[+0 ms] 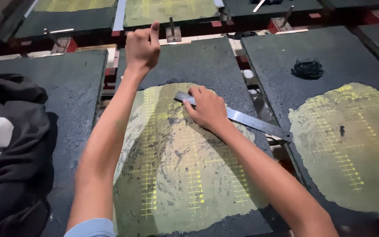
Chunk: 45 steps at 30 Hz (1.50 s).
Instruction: Scraping dried ink or emulsion from a screen printing frame using a metal ruler
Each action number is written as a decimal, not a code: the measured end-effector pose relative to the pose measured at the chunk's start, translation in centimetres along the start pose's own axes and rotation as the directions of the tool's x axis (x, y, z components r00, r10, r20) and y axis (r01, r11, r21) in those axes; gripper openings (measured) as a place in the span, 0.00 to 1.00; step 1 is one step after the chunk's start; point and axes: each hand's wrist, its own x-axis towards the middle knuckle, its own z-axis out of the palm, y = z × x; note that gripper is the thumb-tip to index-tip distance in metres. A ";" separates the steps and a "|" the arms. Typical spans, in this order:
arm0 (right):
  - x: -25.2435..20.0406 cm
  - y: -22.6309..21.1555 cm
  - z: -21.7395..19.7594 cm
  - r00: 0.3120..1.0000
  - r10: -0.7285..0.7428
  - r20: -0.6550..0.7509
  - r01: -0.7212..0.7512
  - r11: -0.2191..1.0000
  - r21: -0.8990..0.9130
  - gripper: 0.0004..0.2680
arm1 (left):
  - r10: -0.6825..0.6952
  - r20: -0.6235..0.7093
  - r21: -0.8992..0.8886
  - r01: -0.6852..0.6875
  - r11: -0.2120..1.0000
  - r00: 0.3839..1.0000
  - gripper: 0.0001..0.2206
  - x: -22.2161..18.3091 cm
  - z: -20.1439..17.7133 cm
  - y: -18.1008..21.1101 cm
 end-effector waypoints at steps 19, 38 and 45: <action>0.0 0.2 0.4 1.000 -0.020 -0.018 0.020 1.000 -0.003 0.11 | -0.204 0.607 -0.102 0.330 0.938 0.768 0.17 -2.7 -0.9 -0.6; -0.5 0.1 1.1 0.998 -0.020 -0.053 0.013 0.991 -0.130 0.14 | -0.510 0.432 -0.686 0.638 0.349 0.744 0.27 -12.7 -7.7 3.1; -0.6 0.0 0.9 1.000 0.001 -0.020 -0.003 0.992 -0.124 0.15 | -0.159 0.784 -0.621 0.754 -0.215 0.600 0.50 -14.8 -9.4 8.7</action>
